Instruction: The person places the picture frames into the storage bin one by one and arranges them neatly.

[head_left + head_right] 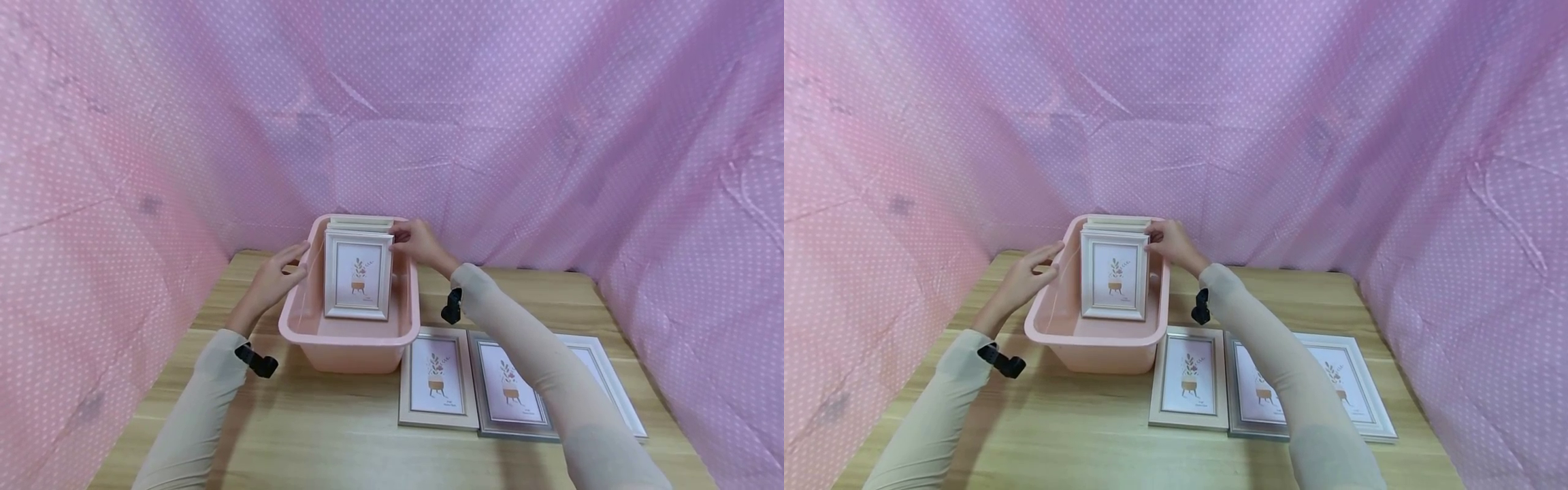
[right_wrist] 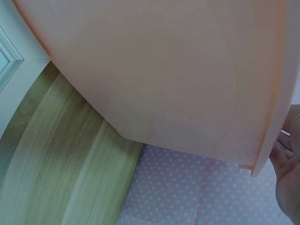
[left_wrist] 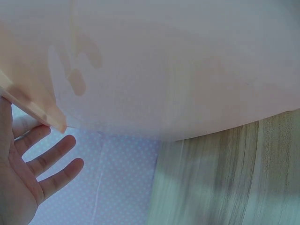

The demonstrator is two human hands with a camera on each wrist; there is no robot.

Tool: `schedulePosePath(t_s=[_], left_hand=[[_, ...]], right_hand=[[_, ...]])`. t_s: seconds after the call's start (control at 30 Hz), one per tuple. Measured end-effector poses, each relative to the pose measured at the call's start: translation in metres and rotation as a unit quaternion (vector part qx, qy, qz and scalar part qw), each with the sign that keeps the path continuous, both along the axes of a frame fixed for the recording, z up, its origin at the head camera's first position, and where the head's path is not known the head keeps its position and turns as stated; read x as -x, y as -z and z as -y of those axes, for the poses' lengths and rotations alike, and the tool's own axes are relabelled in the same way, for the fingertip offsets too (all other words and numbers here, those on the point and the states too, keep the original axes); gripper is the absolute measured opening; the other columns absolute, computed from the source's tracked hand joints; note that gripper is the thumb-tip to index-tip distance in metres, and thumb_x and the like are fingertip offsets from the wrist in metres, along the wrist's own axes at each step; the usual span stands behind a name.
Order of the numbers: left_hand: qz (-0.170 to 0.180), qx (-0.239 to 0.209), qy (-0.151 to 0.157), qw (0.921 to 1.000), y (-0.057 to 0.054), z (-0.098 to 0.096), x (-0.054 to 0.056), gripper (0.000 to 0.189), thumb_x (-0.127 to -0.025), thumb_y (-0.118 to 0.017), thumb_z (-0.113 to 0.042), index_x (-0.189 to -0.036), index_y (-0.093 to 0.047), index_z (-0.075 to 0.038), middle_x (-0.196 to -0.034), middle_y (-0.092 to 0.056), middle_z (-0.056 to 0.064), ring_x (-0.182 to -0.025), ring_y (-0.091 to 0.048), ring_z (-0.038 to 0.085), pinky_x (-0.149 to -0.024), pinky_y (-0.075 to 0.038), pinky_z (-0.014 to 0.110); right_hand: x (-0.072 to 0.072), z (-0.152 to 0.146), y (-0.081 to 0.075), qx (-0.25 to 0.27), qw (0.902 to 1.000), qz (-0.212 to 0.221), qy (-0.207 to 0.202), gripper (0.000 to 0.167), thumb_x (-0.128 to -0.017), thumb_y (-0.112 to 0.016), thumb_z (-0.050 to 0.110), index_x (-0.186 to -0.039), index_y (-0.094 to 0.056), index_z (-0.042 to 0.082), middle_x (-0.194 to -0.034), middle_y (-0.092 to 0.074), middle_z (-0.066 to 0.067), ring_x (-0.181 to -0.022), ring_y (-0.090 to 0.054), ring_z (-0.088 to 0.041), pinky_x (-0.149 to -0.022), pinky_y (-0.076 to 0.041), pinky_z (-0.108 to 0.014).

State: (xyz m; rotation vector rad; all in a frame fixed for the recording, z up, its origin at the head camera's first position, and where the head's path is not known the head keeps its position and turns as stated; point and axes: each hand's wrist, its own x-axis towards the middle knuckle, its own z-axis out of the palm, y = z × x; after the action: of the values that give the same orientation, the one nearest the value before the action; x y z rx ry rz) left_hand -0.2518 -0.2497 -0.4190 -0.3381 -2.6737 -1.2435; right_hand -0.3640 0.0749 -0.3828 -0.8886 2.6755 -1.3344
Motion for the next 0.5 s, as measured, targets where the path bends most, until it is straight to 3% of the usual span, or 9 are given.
schedulePosePath(t_s=[0.5], left_hand=[[-0.009, 0.002, -0.003, 0.9999, 0.0014, -0.0001, 0.0020, 0.053, -0.101, -0.055, -0.021, -0.153, -0.048, -0.010, -0.157, -0.046, 0.018, -0.120, -0.060, 0.040, -0.097, -0.055, 0.056]], right_hand=[[0.0003, -0.0020, 0.0010, 0.006, 1.0000, -0.004, 0.000, 0.035, -0.084, -0.077, -0.004, -0.118, -0.070, -0.009, -0.116, -0.073, -0.026, -0.106, -0.073, -0.035, -0.092, -0.060, -0.032]])
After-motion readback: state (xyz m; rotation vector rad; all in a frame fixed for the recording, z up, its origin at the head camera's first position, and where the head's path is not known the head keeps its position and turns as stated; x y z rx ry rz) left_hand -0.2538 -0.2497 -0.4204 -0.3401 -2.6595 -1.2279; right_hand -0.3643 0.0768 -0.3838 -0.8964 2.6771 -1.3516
